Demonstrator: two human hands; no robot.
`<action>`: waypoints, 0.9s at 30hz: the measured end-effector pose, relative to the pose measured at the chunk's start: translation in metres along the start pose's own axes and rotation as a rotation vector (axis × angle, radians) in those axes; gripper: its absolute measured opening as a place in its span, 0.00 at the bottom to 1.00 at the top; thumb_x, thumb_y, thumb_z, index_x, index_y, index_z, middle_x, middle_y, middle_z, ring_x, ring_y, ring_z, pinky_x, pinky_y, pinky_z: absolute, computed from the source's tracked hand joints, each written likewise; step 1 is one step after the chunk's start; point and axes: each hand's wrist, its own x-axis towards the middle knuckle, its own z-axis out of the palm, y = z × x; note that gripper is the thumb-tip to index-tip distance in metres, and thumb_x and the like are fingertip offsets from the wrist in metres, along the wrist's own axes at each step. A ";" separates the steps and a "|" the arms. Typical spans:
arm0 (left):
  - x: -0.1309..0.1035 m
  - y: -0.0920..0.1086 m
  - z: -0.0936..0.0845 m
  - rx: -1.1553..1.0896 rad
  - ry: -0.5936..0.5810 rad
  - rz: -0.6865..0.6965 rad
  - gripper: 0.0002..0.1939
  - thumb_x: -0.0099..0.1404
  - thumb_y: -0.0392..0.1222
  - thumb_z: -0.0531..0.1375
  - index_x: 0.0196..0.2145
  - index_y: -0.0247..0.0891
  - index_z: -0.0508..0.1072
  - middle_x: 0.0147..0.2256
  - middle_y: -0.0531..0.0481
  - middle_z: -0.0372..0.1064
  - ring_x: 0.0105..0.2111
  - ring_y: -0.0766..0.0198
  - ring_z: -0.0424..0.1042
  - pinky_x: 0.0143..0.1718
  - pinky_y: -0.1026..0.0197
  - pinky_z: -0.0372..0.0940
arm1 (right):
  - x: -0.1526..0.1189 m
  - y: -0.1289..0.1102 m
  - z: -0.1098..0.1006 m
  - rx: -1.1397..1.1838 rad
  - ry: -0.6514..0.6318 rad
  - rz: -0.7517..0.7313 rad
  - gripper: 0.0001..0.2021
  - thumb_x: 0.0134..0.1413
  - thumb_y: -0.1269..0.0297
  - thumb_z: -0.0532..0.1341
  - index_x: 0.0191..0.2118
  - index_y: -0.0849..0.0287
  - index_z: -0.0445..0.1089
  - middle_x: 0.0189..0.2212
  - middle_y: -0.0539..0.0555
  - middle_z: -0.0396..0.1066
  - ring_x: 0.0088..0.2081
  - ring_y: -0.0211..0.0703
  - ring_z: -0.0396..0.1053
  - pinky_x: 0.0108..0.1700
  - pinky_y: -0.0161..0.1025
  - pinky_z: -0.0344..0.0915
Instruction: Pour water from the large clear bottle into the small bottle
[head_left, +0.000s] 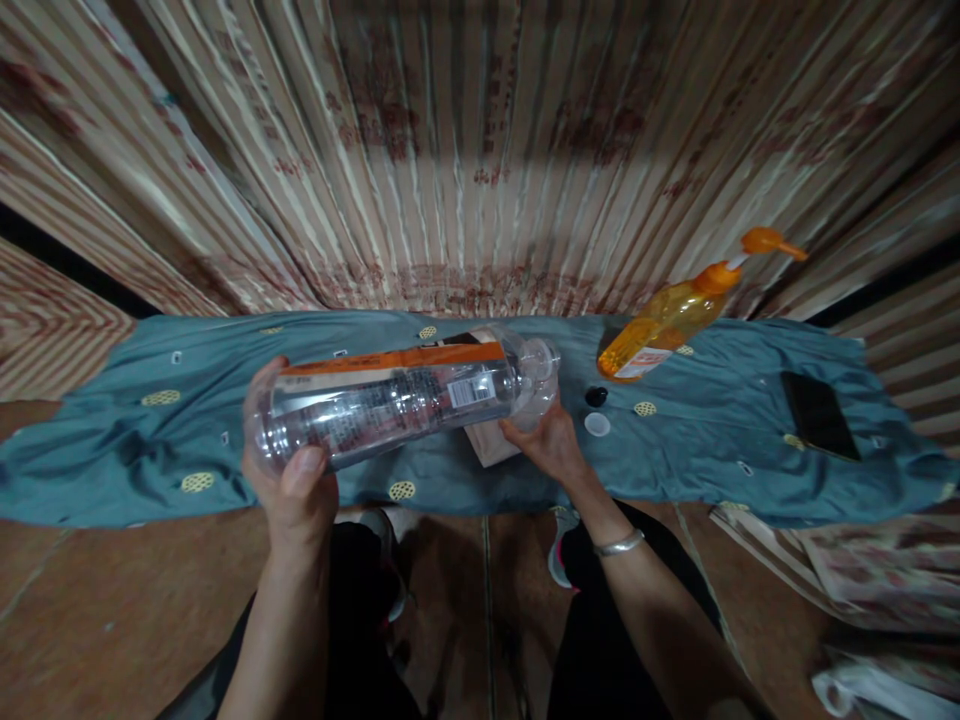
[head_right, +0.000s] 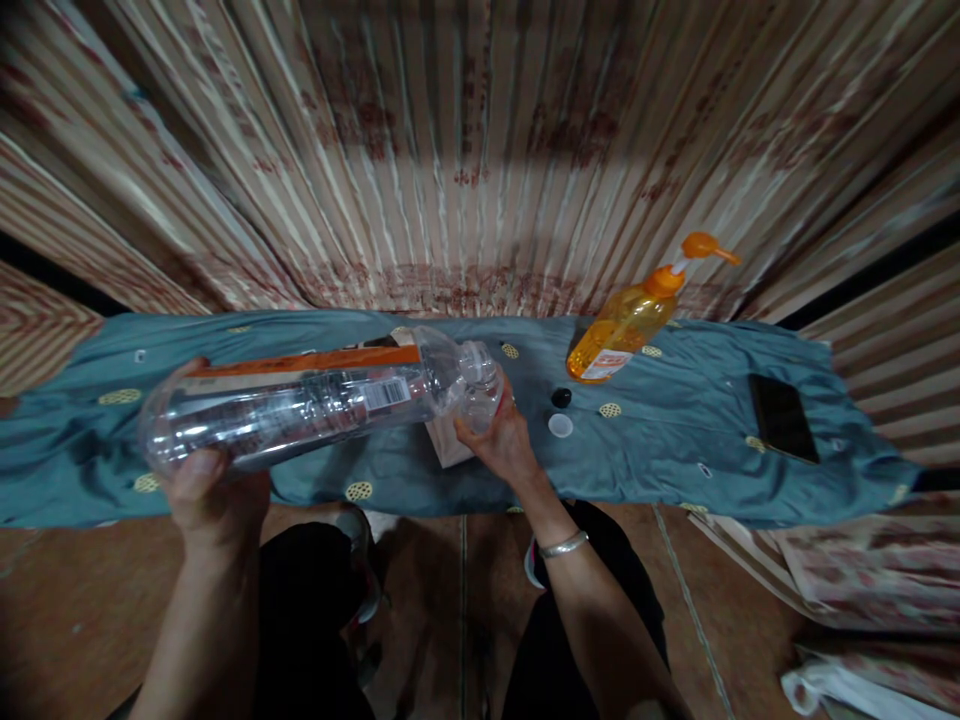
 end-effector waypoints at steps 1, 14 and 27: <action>-0.001 -0.002 -0.002 0.010 0.008 -0.004 0.41 0.41 0.72 0.71 0.51 0.50 0.82 0.53 0.47 0.76 0.53 0.41 0.76 0.53 0.43 0.74 | 0.000 0.000 0.000 0.005 0.004 0.001 0.43 0.48 0.57 0.73 0.69 0.60 0.63 0.54 0.67 0.83 0.51 0.69 0.85 0.54 0.63 0.83; 0.000 -0.001 -0.002 -0.033 0.013 -0.001 0.41 0.42 0.69 0.74 0.52 0.51 0.82 0.54 0.47 0.75 0.55 0.42 0.74 0.57 0.40 0.72 | -0.001 0.000 0.002 0.026 0.011 0.009 0.45 0.49 0.57 0.72 0.71 0.64 0.59 0.53 0.68 0.84 0.49 0.68 0.85 0.53 0.65 0.83; -0.001 0.001 -0.003 0.010 -0.004 -0.001 0.39 0.43 0.72 0.72 0.50 0.51 0.83 0.54 0.46 0.76 0.57 0.38 0.74 0.59 0.36 0.70 | -0.001 0.002 0.002 0.025 0.020 -0.016 0.46 0.49 0.57 0.73 0.71 0.65 0.61 0.57 0.69 0.81 0.56 0.67 0.83 0.58 0.62 0.81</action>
